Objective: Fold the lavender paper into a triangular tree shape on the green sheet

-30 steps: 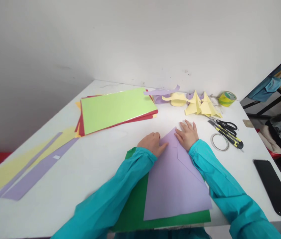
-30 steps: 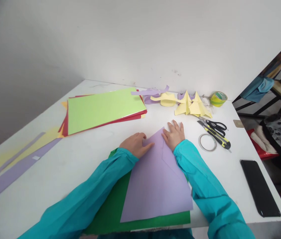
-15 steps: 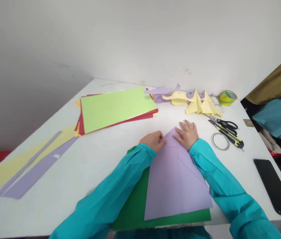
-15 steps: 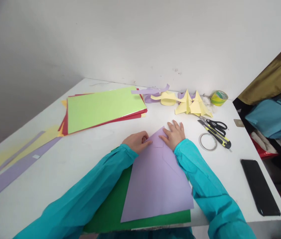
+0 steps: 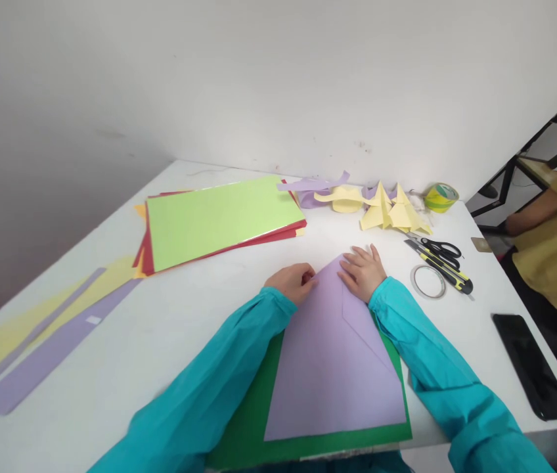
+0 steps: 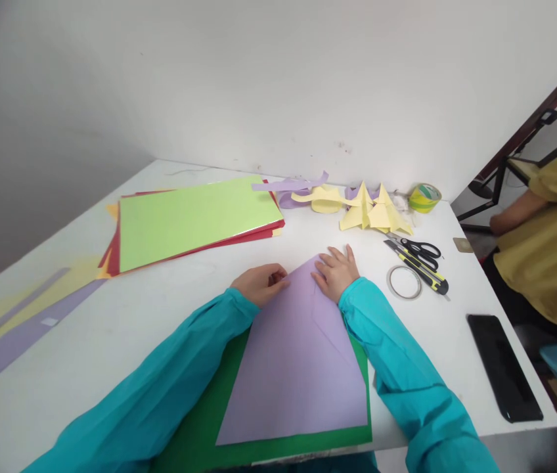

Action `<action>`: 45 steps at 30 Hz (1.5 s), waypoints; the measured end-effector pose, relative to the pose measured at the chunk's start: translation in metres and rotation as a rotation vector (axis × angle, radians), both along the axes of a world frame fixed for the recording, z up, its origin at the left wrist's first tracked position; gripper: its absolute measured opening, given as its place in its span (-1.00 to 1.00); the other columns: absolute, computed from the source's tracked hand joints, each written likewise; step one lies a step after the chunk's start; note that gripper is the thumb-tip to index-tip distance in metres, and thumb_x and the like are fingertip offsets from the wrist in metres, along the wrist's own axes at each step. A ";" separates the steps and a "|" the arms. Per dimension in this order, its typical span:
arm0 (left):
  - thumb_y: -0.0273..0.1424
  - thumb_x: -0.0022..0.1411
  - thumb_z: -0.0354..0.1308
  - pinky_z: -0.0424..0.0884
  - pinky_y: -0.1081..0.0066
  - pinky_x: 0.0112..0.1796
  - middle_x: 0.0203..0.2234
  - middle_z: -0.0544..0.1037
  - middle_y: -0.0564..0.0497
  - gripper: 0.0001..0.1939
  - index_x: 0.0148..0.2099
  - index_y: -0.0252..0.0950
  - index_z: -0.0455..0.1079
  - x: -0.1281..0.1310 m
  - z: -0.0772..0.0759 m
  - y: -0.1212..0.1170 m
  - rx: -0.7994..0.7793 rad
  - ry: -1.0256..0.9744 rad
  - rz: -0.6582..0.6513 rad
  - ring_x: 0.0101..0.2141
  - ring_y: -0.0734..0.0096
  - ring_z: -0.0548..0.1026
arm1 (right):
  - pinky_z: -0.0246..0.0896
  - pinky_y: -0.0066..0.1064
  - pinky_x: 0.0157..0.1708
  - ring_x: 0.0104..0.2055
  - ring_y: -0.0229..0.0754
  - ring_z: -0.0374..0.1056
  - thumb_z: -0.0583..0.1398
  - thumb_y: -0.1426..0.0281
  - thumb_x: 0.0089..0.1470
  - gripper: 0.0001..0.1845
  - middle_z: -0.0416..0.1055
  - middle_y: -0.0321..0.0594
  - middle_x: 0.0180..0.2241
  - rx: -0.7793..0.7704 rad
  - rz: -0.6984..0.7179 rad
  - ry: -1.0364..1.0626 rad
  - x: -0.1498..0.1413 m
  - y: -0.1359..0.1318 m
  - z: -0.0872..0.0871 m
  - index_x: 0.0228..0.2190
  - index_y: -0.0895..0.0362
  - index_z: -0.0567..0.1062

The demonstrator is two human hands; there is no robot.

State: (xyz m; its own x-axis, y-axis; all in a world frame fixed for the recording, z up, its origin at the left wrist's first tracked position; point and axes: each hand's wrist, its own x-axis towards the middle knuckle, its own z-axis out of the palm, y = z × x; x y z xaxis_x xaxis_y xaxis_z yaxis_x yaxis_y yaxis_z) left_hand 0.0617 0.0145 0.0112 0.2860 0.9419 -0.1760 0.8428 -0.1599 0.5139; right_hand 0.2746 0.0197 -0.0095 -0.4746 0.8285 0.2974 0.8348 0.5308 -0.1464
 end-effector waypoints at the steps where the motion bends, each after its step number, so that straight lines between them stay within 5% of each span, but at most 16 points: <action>1: -0.32 0.12 0.02 0.33 0.44 -0.41 -0.49 0.47 0.07 -0.83 -0.29 -0.26 0.39 -0.001 -0.001 0.000 0.007 -0.005 -0.003 -0.45 0.38 0.44 | -0.34 0.18 0.23 0.20 0.04 0.15 0.09 0.25 0.19 -0.71 0.46 -0.16 -0.02 0.005 0.002 0.002 0.000 0.000 0.000 -0.15 0.04 0.55; 7: -0.28 0.07 0.13 0.36 0.43 -0.39 -0.42 0.45 0.05 -0.75 -0.20 -0.28 0.40 -0.002 -0.002 -0.003 0.063 -0.036 -0.046 -0.45 0.40 0.42 | -0.33 0.21 0.22 0.22 0.08 0.10 0.09 0.25 0.19 -0.70 0.45 -0.16 0.00 0.012 0.012 0.007 0.000 0.000 0.000 -0.16 0.06 0.55; 11: -0.22 0.03 0.21 0.43 0.36 -0.32 -0.24 0.45 -0.04 -0.59 -0.08 -0.30 0.38 -0.002 -0.003 -0.014 0.137 -0.125 -0.192 -0.40 0.39 0.45 | -0.34 0.22 0.22 0.22 0.09 0.09 0.08 0.25 0.20 -0.69 0.43 -0.15 0.02 0.007 0.013 0.003 0.000 -0.001 -0.001 -0.14 0.07 0.54; 14: -0.11 0.08 0.19 0.39 0.18 -0.03 0.04 0.34 -0.25 -0.37 0.11 -0.37 0.27 -0.004 -0.006 -0.022 0.275 -0.247 -0.352 -0.04 0.11 0.41 | -0.35 0.21 0.22 0.23 0.09 0.09 0.07 0.25 0.21 -0.68 0.43 -0.15 0.03 0.010 0.015 -0.003 0.000 -0.001 -0.001 -0.13 0.07 0.53; 18: 0.02 0.22 0.03 -0.01 0.00 0.22 0.28 0.02 -0.32 -0.19 0.32 -0.39 -0.02 -0.005 -0.008 -0.029 0.311 -0.290 -0.482 0.27 -0.01 0.00 | -0.36 0.19 0.23 0.23 0.08 0.09 0.06 0.26 0.22 -0.67 0.43 -0.15 0.02 0.016 0.018 -0.007 0.000 -0.001 -0.001 -0.11 0.07 0.53; 28: 0.11 0.25 -0.12 -0.20 0.01 0.25 0.33 -0.11 -0.26 -0.10 0.39 -0.39 -0.25 0.001 -0.009 -0.028 0.222 -0.303 -0.520 0.31 0.06 -0.15 | -0.39 0.21 0.23 0.20 0.06 0.14 0.03 0.30 0.24 -0.67 0.48 -0.12 -0.04 0.069 0.047 -0.041 -0.002 -0.002 0.002 -0.14 0.10 0.54; 37: -0.17 0.28 -0.12 -0.25 -0.06 0.23 0.33 -0.16 -0.26 -0.25 0.39 -0.38 -0.24 -0.001 -0.025 -0.023 0.239 -0.202 -0.593 0.32 0.05 -0.21 | -0.47 0.25 0.24 0.21 0.08 0.12 0.00 0.33 0.25 -0.65 0.45 -0.09 -0.01 0.073 0.066 -0.109 -0.004 -0.002 0.007 -0.06 0.16 0.48; 45: -0.27 0.18 -0.08 -0.23 -0.07 0.22 0.32 -0.12 -0.34 -0.23 0.36 -0.46 -0.19 0.009 -0.024 -0.030 0.291 -0.054 -0.591 0.31 0.03 -0.19 | -0.42 0.32 0.20 0.25 0.11 0.04 -0.03 0.33 0.27 -0.62 0.39 -0.13 0.07 -0.012 -0.009 -0.105 -0.005 -0.003 0.011 0.00 0.14 0.43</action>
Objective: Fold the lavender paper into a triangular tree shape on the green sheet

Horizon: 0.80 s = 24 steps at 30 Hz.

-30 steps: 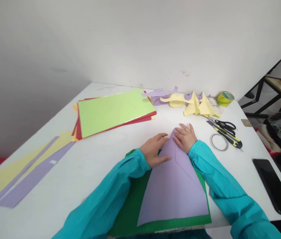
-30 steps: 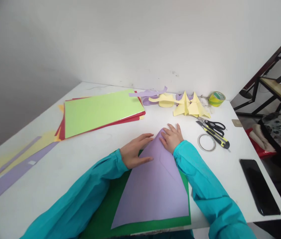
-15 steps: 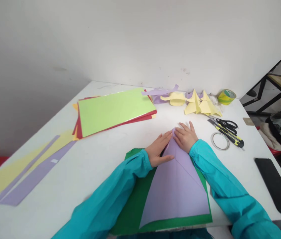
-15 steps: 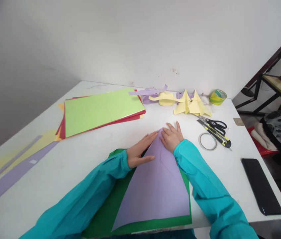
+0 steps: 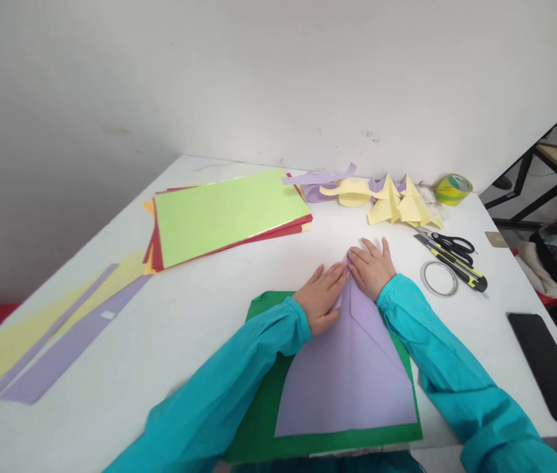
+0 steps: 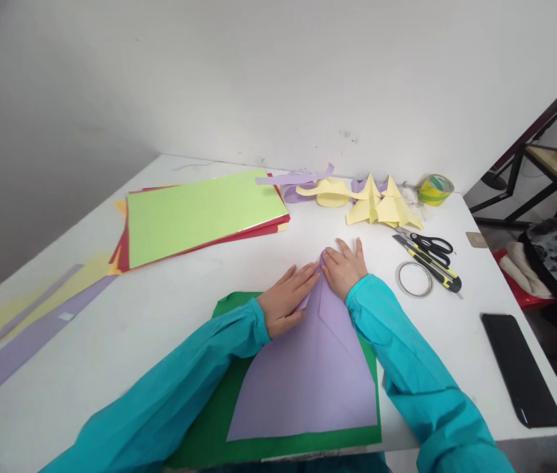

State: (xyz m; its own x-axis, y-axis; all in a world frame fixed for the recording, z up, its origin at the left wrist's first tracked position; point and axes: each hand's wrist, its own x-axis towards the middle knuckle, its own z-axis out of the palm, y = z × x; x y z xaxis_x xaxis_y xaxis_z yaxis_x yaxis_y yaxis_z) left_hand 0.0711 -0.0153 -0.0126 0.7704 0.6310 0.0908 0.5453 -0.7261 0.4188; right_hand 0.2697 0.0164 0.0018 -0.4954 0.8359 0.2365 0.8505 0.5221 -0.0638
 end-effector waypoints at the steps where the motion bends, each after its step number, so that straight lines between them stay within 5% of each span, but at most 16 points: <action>1: -0.28 0.17 -0.08 -0.23 -0.07 0.22 0.32 -0.13 -0.35 -0.23 0.36 -0.47 -0.17 0.001 0.000 -0.001 0.011 0.013 0.002 0.31 0.02 -0.19 | -0.41 0.32 0.20 0.26 0.12 0.03 -0.03 0.33 0.27 -0.62 0.38 -0.13 0.08 -0.005 -0.014 -0.003 0.000 0.000 0.001 0.01 0.13 0.43; 12: -0.30 0.13 -0.08 -0.24 -0.09 0.22 0.30 -0.07 -0.38 -0.25 0.32 -0.54 -0.08 0.009 0.001 -0.008 0.108 0.091 0.033 0.31 -0.02 -0.17 | -0.38 0.33 0.18 0.28 0.18 -0.03 -0.02 0.25 0.26 -0.60 0.26 -0.08 0.17 0.077 -0.124 -0.081 0.000 -0.001 0.003 0.02 0.06 0.44; 20: -0.13 0.31 -0.18 -0.24 -0.05 0.23 0.30 -0.03 -0.37 -0.29 0.32 -0.56 -0.05 0.015 0.003 -0.012 0.133 0.107 0.084 0.31 0.00 -0.14 | -0.40 0.33 0.17 0.27 0.22 -0.03 -0.04 0.24 0.26 -0.58 0.22 -0.01 0.19 0.115 -0.137 -0.120 -0.001 -0.002 0.005 0.01 0.06 0.44; 24: -0.21 0.38 -0.31 -0.16 -0.02 0.23 0.29 0.03 -0.30 -0.39 0.31 -0.53 0.01 0.012 0.004 -0.008 0.136 0.117 0.077 0.30 0.07 -0.06 | -0.40 0.32 0.17 0.27 0.22 -0.03 -0.04 0.24 0.25 -0.58 0.22 -0.01 0.19 0.103 -0.148 -0.111 -0.001 -0.002 0.004 0.02 0.06 0.44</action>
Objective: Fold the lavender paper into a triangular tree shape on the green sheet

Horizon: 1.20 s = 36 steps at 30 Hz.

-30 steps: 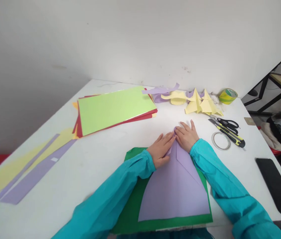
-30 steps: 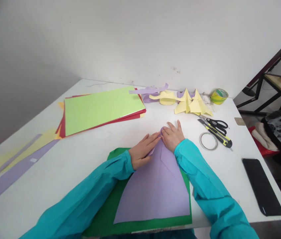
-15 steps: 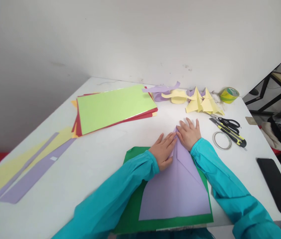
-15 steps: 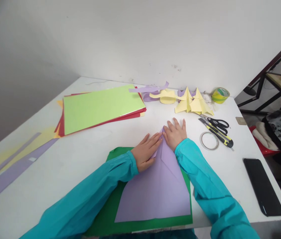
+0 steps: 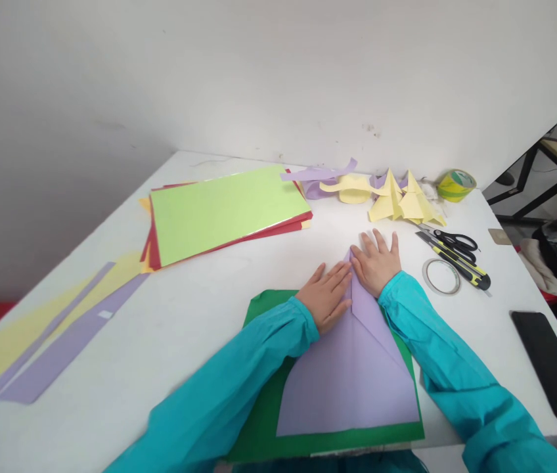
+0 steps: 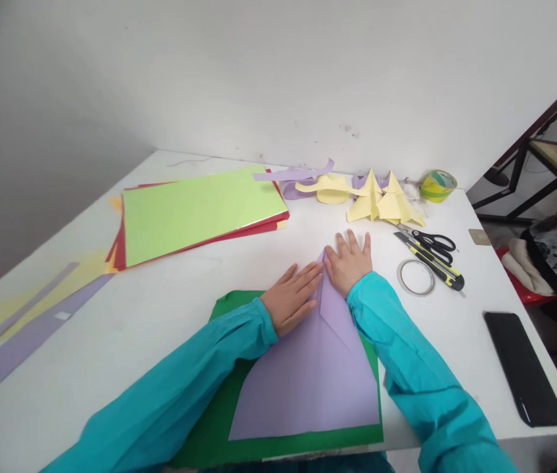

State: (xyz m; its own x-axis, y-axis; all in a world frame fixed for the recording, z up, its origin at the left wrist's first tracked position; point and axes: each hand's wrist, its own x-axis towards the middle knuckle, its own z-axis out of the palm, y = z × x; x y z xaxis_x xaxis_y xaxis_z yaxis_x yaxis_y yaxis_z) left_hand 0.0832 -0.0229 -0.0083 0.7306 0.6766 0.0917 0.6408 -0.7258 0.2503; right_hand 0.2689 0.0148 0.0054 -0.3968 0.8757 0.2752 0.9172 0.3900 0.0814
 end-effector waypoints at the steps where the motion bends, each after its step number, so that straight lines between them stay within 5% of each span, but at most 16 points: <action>1: -0.24 0.39 -0.33 -0.14 -0.01 0.23 0.28 0.05 -0.28 -0.41 0.30 -0.51 0.04 -0.001 0.000 0.002 0.001 0.004 -0.008 0.29 0.09 -0.04 | -0.39 0.32 0.17 0.27 0.22 -0.03 -0.02 0.24 0.24 -0.59 0.22 -0.01 0.19 -0.005 -0.005 0.006 0.000 0.000 0.000 0.02 0.06 0.44; 9: -0.14 0.28 -0.09 -0.16 0.01 0.23 0.29 0.01 -0.34 -0.28 0.32 -0.54 -0.03 0.000 -0.021 0.012 0.044 0.036 0.053 0.30 0.04 -0.06 | -0.40 0.33 0.17 0.27 0.23 -0.05 -0.01 0.23 0.22 -0.58 0.20 -0.04 0.20 -0.057 -0.033 0.037 0.000 -0.001 0.000 0.04 0.02 0.42; 14: -0.14 0.31 -0.15 -0.33 -0.07 0.22 0.29 0.02 -0.32 -0.32 0.32 -0.48 -0.02 0.004 -0.029 0.012 0.088 0.032 0.059 0.30 0.04 -0.07 | -0.42 0.31 0.18 0.28 0.22 -0.06 -0.01 0.23 0.22 -0.58 0.19 -0.03 0.20 -0.059 -0.031 0.037 0.000 0.000 0.000 0.04 0.02 0.41; 25: -0.32 0.34 -0.20 -0.28 -0.13 0.21 0.28 0.07 -0.29 -0.44 0.31 -0.48 0.02 0.011 -0.026 0.006 0.107 0.042 0.083 0.28 0.06 -0.01 | -0.40 0.31 0.18 0.28 0.23 -0.07 -0.02 0.24 0.21 -0.54 0.19 0.01 0.20 -0.096 -0.041 0.050 -0.001 0.000 -0.001 0.08 0.07 0.38; 36: -0.21 0.35 -0.17 -0.28 -0.15 0.21 0.28 0.06 -0.29 -0.39 0.32 -0.47 0.01 0.017 -0.022 0.001 0.107 0.068 0.118 0.28 0.03 -0.01 | -0.37 0.30 0.17 0.27 0.23 -0.05 -0.03 0.24 0.22 -0.54 0.20 0.02 0.19 -0.096 -0.034 0.052 -0.001 0.000 -0.001 0.08 0.09 0.38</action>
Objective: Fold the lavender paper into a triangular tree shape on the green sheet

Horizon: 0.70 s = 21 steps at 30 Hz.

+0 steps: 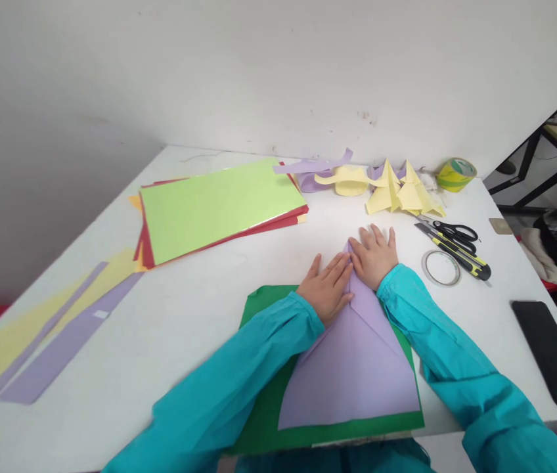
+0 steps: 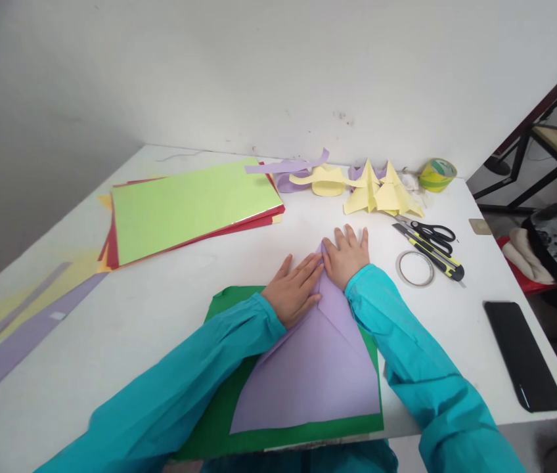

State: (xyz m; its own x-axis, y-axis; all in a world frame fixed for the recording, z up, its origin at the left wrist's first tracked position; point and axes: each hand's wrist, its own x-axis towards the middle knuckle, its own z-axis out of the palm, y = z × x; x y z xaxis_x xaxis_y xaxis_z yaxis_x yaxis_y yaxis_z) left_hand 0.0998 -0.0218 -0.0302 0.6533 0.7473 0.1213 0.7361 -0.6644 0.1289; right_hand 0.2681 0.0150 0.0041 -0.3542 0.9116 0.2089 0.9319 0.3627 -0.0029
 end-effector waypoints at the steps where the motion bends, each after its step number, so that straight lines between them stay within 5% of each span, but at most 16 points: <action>1: -0.20 0.35 -0.15 -0.28 -0.15 0.21 0.28 0.06 -0.29 -0.39 0.32 -0.46 0.01 0.000 0.002 0.000 -0.007 0.006 0.001 0.28 0.03 -0.01 | -0.37 0.30 0.18 0.27 0.23 -0.05 -0.03 0.25 0.22 -0.54 0.20 0.02 0.19 0.000 0.000 0.000 0.000 0.000 0.000 0.08 0.09 0.38; 9: -0.17 0.36 -0.14 -0.19 -0.20 0.19 0.28 0.01 -0.32 -0.36 0.31 -0.51 0.02 0.000 0.019 -0.001 -0.070 0.066 -0.028 0.28 -0.02 -0.02 | -0.36 0.28 0.18 0.27 0.22 -0.04 -0.05 0.26 0.23 -0.53 0.19 0.03 0.19 -0.004 -0.005 -0.002 0.000 0.000 -0.002 0.09 0.10 0.37; 21: -0.14 0.37 -0.18 -0.15 -0.17 0.20 0.27 0.07 -0.29 -0.36 0.32 -0.49 0.02 0.000 0.016 -0.003 0.002 0.093 -0.019 0.27 0.02 0.02 | -0.34 0.22 0.20 0.27 0.14 -0.03 -0.05 0.27 0.25 -0.55 0.22 -0.04 0.19 -0.035 -0.017 0.012 0.000 0.001 -0.001 0.08 0.10 0.38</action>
